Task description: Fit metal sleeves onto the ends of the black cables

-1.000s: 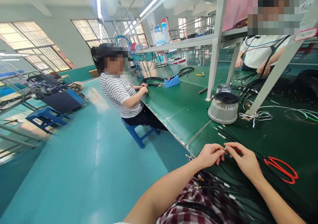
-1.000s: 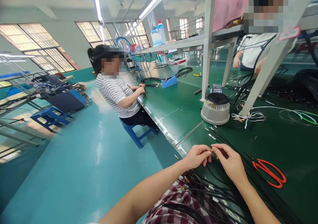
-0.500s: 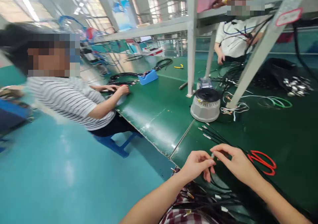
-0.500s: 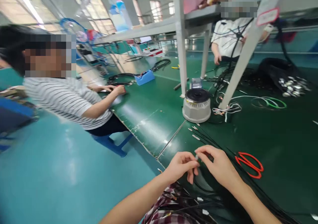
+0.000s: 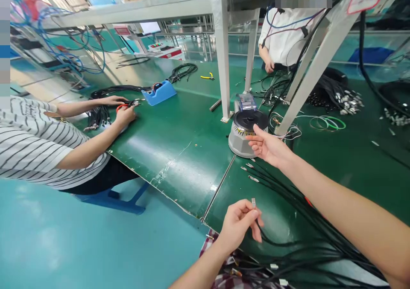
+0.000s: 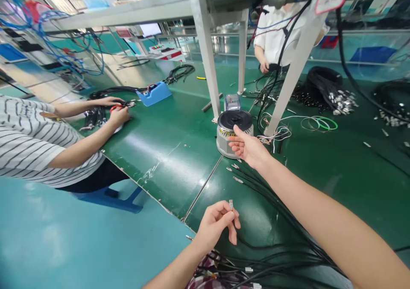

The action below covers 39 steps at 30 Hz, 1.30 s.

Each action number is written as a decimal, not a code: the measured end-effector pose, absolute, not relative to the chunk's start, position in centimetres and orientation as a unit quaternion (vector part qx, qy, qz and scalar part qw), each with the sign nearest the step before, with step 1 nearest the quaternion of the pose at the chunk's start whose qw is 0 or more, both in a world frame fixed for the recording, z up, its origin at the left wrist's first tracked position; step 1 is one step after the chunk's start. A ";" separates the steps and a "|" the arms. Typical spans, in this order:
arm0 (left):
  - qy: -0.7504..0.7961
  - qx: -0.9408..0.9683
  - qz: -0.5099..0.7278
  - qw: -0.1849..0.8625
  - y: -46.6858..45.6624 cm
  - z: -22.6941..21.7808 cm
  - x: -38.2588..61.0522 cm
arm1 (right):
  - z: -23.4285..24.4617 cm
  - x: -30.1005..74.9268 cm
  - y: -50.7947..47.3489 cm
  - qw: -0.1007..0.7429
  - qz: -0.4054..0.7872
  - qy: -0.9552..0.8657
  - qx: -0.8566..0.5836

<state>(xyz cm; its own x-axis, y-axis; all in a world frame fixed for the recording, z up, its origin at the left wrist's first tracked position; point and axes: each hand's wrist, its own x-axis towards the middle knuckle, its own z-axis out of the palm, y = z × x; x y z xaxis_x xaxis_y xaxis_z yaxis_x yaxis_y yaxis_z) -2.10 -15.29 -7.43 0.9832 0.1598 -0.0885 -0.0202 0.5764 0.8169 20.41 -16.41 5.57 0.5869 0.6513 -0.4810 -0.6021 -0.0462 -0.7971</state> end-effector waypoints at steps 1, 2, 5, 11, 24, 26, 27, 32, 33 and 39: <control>0.076 0.456 0.052 0.885 -15.3 -7.4 -2.1 | 5.6 20.4 -16.3 0.693 0.449 -0.017 -0.563; 0.074 0.454 0.054 0.886 -15.3 -7.5 -2.0 | 5.5 20.3 -16.2 0.699 0.441 -0.017 -0.563; 0.072 0.454 0.055 0.887 -15.3 -7.6 -1.9 | 5.2 20.2 -16.2 0.721 0.415 -0.021 -0.555; 0.066 0.464 0.065 0.881 -15.6 -7.9 -1.8 | 7.4 19.4 -16.3 0.742 0.452 -0.010 -0.495; 0.110 0.519 0.081 0.844 -16.3 -5.9 -1.5 | 0.4 12.7 -31.2 0.481 0.472 -0.331 -0.660; 0.107 0.535 0.089 0.833 -16.5 -5.6 -1.5 | -0.1 12.5 -31.8 0.448 0.449 -0.350 -0.689; 0.105 0.543 0.088 0.829 -16.5 -5.4 -1.5 | -0.1 12.4 -31.9 0.431 0.436 -0.358 -0.704; 0.111 0.582 0.074 0.802 -17.1 -4.3 -1.8 | 1.0 11.9 -31.4 0.340 0.352 -0.415 -0.767; 0.116 0.590 0.074 0.796 -17.3 -4.1 -1.8 | 1.3 11.7 -31.2 0.319 0.332 -0.427 -0.778; 0.145 0.612 0.088 0.773 -17.9 -4.0 -2.0 | 1.5 10.7 -31.0 0.243 0.246 -0.450 -0.823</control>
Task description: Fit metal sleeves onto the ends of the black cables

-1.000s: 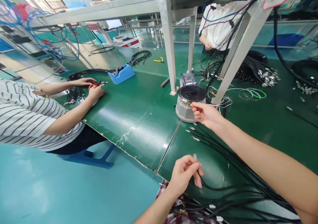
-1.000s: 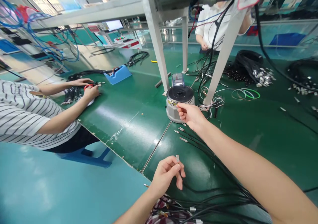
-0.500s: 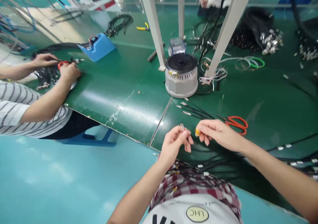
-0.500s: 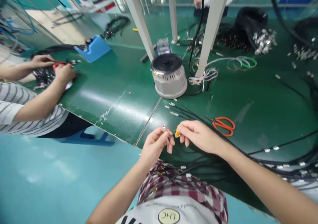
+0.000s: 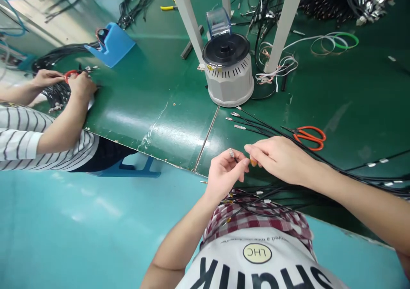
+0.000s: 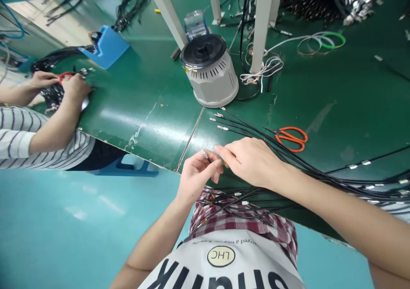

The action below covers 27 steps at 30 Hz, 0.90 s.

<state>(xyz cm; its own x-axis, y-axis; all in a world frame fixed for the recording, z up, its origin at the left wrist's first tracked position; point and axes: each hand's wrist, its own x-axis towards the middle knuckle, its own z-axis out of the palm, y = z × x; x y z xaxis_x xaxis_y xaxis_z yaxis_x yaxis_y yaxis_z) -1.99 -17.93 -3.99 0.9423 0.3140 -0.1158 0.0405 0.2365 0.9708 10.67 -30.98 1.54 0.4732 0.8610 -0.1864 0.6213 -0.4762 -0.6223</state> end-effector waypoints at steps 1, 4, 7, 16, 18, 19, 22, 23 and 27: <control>0.148 0.606 0.089 0.776 -18.0 -4.2 -2.0 | 1.3 10.7 -31.0 0.245 0.244 -0.445 -0.826; 0.157 0.581 0.096 0.793 -18.2 -4.7 -2.2 | 0.0 10.9 -31.4 0.295 0.267 -0.397 -0.827; 0.163 0.557 0.109 0.807 -18.2 -5.1 -2.3 | -1.0 10.7 -31.9 0.384 0.293 -0.341 -0.806; 0.176 0.551 0.141 0.804 -18.2 -5.0 -2.3 | -0.7 8.5 -31.6 0.447 0.273 -0.335 -0.784; 0.175 0.552 0.138 0.804 -18.1 -4.9 -2.3 | -1.0 8.5 -31.6 0.449 0.258 -0.341 -0.785; 0.172 0.550 0.140 0.805 -18.1 -4.9 -2.4 | -1.2 8.6 -31.6 0.452 0.246 -0.346 -0.785; 0.151 0.535 0.162 0.815 -18.2 -4.8 -2.6 | -1.5 9.0 -31.8 0.470 0.221 -0.338 -0.785; 0.144 0.530 0.173 0.818 -18.2 -4.8 -2.6 | -1.6 9.2 -31.8 0.481 0.227 -0.327 -0.781; 0.126 0.539 0.176 0.814 -18.5 -4.5 -3.1 | -1.4 9.7 -31.7 0.511 0.285 -0.297 -0.754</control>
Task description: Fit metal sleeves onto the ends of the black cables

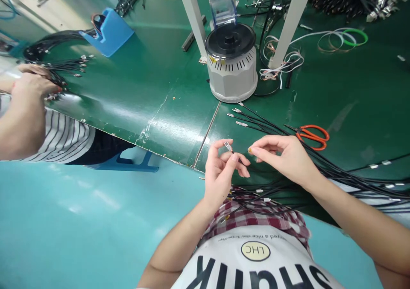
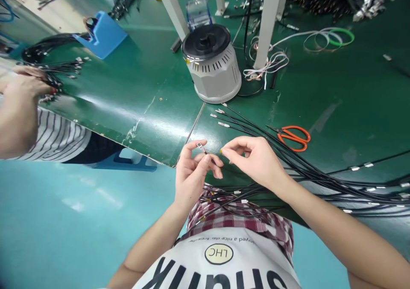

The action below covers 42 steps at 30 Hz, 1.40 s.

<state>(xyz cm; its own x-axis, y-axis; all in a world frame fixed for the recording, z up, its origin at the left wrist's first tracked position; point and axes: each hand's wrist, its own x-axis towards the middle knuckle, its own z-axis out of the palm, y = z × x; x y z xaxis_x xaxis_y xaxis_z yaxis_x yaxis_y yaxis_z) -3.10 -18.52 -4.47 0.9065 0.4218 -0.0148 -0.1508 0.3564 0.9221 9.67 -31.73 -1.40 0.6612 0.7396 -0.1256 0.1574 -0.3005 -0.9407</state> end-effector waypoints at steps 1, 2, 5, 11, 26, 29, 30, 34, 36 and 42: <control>0.124 0.546 0.165 0.812 -18.6 -4.4 -3.2 | -1.3 9.7 -31.6 0.511 0.296 -0.301 -0.749; 0.124 0.552 0.154 0.810 -18.6 -4.3 -3.4 | -1.2 9.7 -31.5 0.510 0.305 -0.305 -0.744; 0.127 0.567 0.124 0.804 -18.6 -4.1 -3.8 | -0.9 9.7 -31.2 0.513 0.328 -0.317 -0.727; 0.123 0.582 0.109 0.797 -18.5 -4.0 -4.2 | -0.7 9.5 -30.7 0.513 0.343 -0.346 -0.706; 0.124 0.583 0.095 0.798 -18.6 -3.9 -4.4 | -0.5 9.3 -30.4 0.502 0.330 -0.377 -0.705; 0.125 0.583 0.092 0.798 -18.6 -3.8 -4.5 | -0.4 9.4 -30.4 0.503 0.325 -0.368 -0.711; 0.124 0.583 0.091 0.798 -18.5 -3.8 -4.5 | -0.4 9.4 -30.5 0.503 0.324 -0.366 -0.713; 0.116 0.588 0.089 0.795 -18.5 -3.9 -4.6 | -0.5 9.4 -30.8 0.497 0.320 -0.369 -0.717; 0.116 0.592 0.088 0.792 -18.4 -3.9 -4.6 | -0.6 9.5 -31.0 0.499 0.319 -0.372 -0.715; 0.118 0.583 0.087 0.799 -18.4 -3.9 -4.6 | -1.0 9.8 -31.7 0.501 0.320 -0.381 -0.708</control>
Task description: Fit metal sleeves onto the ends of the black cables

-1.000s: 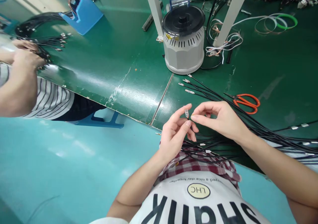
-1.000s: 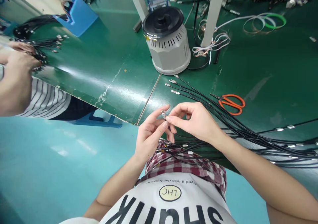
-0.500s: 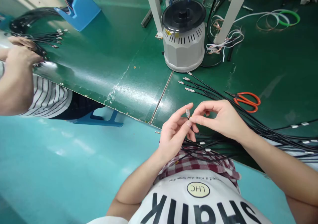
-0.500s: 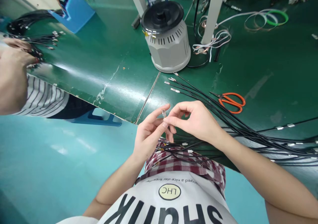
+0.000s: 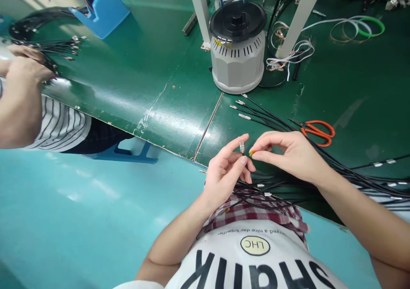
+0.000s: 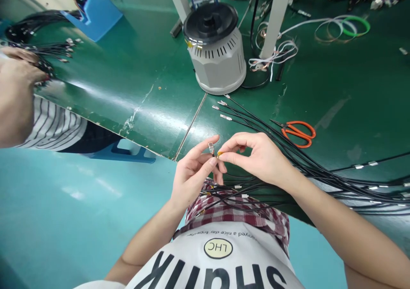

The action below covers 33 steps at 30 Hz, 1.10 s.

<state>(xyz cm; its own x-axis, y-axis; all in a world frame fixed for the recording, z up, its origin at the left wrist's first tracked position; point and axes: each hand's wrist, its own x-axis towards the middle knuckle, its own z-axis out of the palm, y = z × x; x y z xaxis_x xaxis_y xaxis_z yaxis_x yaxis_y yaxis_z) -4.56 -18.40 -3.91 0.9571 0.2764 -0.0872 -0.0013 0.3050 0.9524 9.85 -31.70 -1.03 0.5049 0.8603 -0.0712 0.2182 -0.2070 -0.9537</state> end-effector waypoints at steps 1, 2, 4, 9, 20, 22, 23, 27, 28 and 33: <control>0.119 0.581 0.088 0.800 -18.4 -3.9 -4.5 | -1.1 9.9 -31.8 0.502 0.320 -0.383 -0.707; 0.119 0.579 0.088 0.802 -18.4 -3.9 -4.5 | -1.1 9.9 -31.9 0.502 0.321 -0.385 -0.705; 0.118 0.576 0.089 0.804 -18.4 -3.9 -4.5 | -1.1 9.9 -32.0 0.503 0.322 -0.390 -0.700; 0.116 0.576 0.088 0.804 -18.4 -4.0 -4.6 | -0.7 9.8 -31.7 0.490 0.309 -0.399 -0.711; 0.097 0.587 0.095 0.798 -18.5 -4.2 -4.8 | -0.2 9.7 -30.6 0.487 0.316 -0.398 -0.710; 0.094 0.586 0.096 0.799 -18.5 -4.2 -4.8 | -0.1 9.7 -30.6 0.484 0.315 -0.399 -0.712; 0.092 0.586 0.095 0.799 -18.5 -4.2 -4.7 | -0.1 9.7 -30.6 0.482 0.316 -0.399 -0.713; 0.091 0.590 0.093 0.797 -18.4 -4.3 -4.7 | -0.1 9.7 -30.6 0.478 0.314 -0.400 -0.716; 0.091 0.594 0.092 0.794 -18.4 -4.3 -4.7 | -0.1 9.7 -30.6 0.479 0.313 -0.400 -0.716; 0.096 0.603 0.093 0.786 -18.5 -4.3 -4.7 | -0.2 9.7 -30.5 0.482 0.305 -0.401 -0.717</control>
<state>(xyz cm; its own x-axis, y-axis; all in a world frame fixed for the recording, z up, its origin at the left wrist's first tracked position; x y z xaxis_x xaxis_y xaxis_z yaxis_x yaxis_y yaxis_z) -4.74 -18.47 -4.27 0.9641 0.2628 -0.0389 -0.0306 0.2553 0.9664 9.71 -30.51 -0.23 0.4928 0.8686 -0.0509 0.2815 -0.2145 -0.9353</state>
